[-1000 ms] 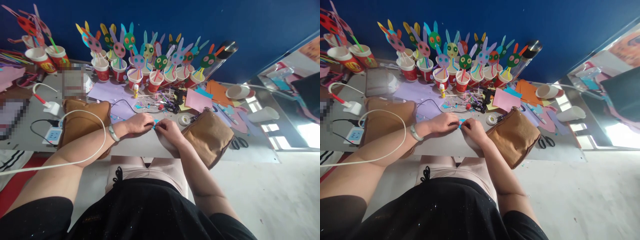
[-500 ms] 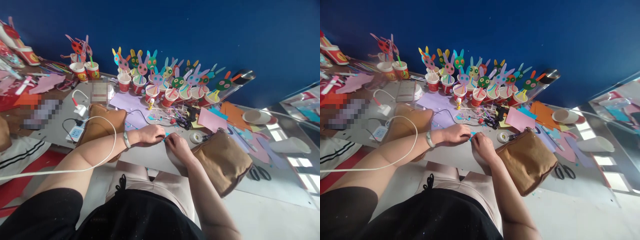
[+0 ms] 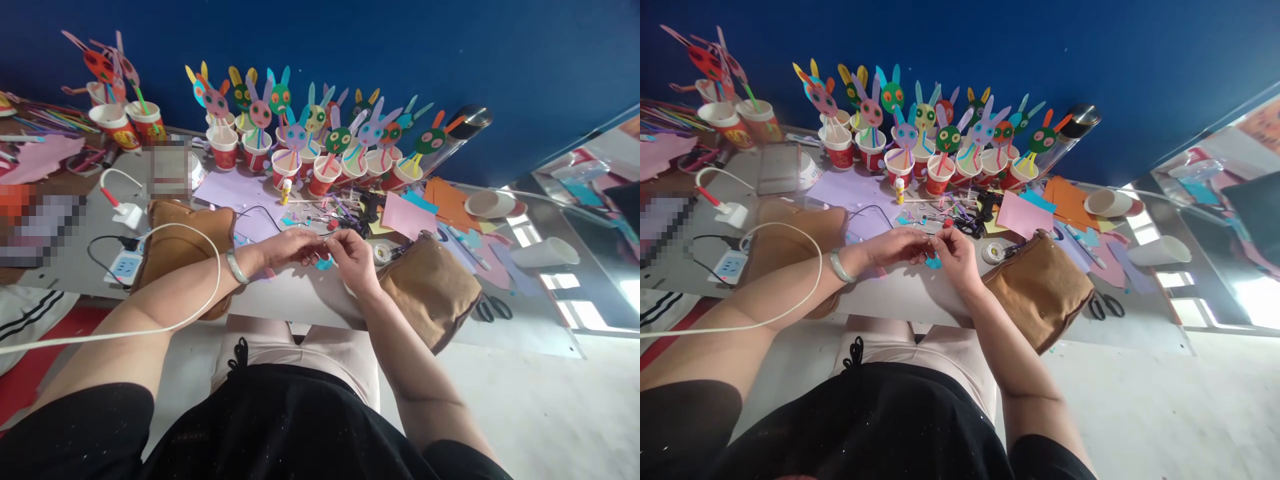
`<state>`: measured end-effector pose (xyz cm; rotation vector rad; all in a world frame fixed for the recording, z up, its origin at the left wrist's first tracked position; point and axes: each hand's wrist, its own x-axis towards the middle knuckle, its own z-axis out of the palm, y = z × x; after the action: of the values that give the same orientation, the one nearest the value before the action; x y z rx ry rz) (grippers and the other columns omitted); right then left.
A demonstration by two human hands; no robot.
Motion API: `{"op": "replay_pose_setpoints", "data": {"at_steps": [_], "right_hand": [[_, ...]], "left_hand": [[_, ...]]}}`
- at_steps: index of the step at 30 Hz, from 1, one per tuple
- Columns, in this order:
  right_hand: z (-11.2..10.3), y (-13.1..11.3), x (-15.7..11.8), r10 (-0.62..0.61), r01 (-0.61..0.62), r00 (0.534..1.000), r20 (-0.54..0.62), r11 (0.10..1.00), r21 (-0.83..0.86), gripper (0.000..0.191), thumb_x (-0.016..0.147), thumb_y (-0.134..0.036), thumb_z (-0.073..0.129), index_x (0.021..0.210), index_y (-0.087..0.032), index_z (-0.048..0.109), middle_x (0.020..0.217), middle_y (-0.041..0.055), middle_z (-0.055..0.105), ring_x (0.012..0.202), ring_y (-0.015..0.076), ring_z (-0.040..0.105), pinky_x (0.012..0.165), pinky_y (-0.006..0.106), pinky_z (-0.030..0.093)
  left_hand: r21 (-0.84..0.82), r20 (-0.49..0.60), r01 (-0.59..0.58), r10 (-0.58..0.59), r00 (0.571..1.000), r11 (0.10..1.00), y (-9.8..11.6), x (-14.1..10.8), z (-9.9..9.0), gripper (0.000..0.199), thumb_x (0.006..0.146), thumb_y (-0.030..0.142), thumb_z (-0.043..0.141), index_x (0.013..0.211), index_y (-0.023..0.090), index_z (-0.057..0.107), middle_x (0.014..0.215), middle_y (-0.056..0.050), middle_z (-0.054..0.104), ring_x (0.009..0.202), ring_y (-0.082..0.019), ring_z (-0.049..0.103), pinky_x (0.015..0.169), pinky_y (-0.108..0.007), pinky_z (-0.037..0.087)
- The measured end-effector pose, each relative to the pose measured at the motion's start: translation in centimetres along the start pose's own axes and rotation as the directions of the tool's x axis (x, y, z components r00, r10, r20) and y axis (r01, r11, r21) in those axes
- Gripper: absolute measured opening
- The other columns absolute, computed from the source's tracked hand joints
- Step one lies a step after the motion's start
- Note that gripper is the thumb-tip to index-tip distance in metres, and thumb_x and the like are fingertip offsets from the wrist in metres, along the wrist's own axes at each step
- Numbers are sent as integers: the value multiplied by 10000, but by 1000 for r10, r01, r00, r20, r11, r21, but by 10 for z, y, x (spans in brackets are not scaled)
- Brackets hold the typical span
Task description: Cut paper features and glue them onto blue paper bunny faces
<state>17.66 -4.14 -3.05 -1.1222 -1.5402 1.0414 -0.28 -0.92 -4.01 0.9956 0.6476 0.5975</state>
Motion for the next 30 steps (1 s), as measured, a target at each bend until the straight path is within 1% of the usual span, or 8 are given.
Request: {"op": "replay_pose_setpoints", "data": {"at_steps": [3, 6, 10, 14, 17, 20, 25, 30], "right_hand": [[2, 3, -2, -142, 138, 990, -21, 982, -132, 245, 935, -427, 641, 831, -211, 591, 732, 4, 595, 628, 136, 515, 614, 295, 465], [2, 7, -4, -236, 227, 971, -28, 954, -196, 206, 962, -386, 605, 836, -222, 596, 775, 27, 610, 676, 164, 544, 652, 333, 484], [1, 11, -4, -295, 285, 955, -20, 939, -194, 178, 978, -347, 590, 847, -227, 595, 804, 27, 608, 691, 167, 551, 651, 333, 485], [2, 14, -3, -311, 300, 950, -27, 933, -197, 187, 972, -358, 602, 845, -221, 598, 794, 19, 603, 693, 160, 551, 646, 319, 479], [3, 16, -4, -260, 252, 965, -31, 953, -169, 218, 970, -405, 605, 857, -218, 597, 779, 10, 606, 660, 146, 541, 632, 307, 475], [4, 16, -5, -145, 138, 987, -75, 986, -97, 279, 972, -486, 599, 879, -222, 595, 757, 3, 610, 602, 129, 532, 598, 296, 466], [4, 15, -3, 17, -15, 996, -93, 1000, 16, 426, 907, -645, 628, 839, -224, 625, 747, 23, 641, 567, 132, 546, 557, 301, 470], [4, 15, 0, 96, -91, 993, -71, 993, 71, 356, 826, -544, 744, 798, -207, 634, 618, -14, 600, 535, 119, 547, 552, 276, 477]], "left_hand": [[-98, 54, 36, -31, 998, 995, 1, 0, -1, 270, 833, 388, 744, 806, 126, 688, 756, -45, 672, 615, -94, 577, 574, -236, 420], [-124, 89, 69, -58, 994, 990, 0, 1, -3, 257, 830, 373, 757, 801, 129, 681, 702, -32, 649, 615, -104, 589, 582, -239, 431], [-150, 106, 85, -70, 992, 985, -2, 1, -5, 282, 802, 381, 796, 840, 122, 691, 782, -38, 681, 629, -91, 600, 604, -234, 452], [-164, 115, 105, -87, 990, 981, -1, 0, -6, 271, 803, 362, 798, 864, 123, 685, 837, -53, 706, 648, -95, 614, 618, -242, 465], [-164, 81, 91, -78, 994, 982, 2, -2, -5, 236, 806, 324, 794, 827, 127, 666, 812, -46, 701, 650, -93, 613, 646, -251, 476], [-136, -6, 40, -41, 999, 990, 3, -2, -3, 256, 797, 333, 806, 790, 135, 644, 795, -38, 701, 648, -86, 599, 677, -258, 479], [37, -127, -96, 100, 987, 995, 0, -2, -2, 305, 790, 406, 798, 786, 141, 648, 736, -3, 666, 646, -85, 575, 678, -260, 452], [248, -146, -165, 205, 968, 955, -1, -1, -2, 303, 794, 421, 777, 775, 143, 659, 674, 10, 623, 637, -96, 551, 647, -263, 431]]}}
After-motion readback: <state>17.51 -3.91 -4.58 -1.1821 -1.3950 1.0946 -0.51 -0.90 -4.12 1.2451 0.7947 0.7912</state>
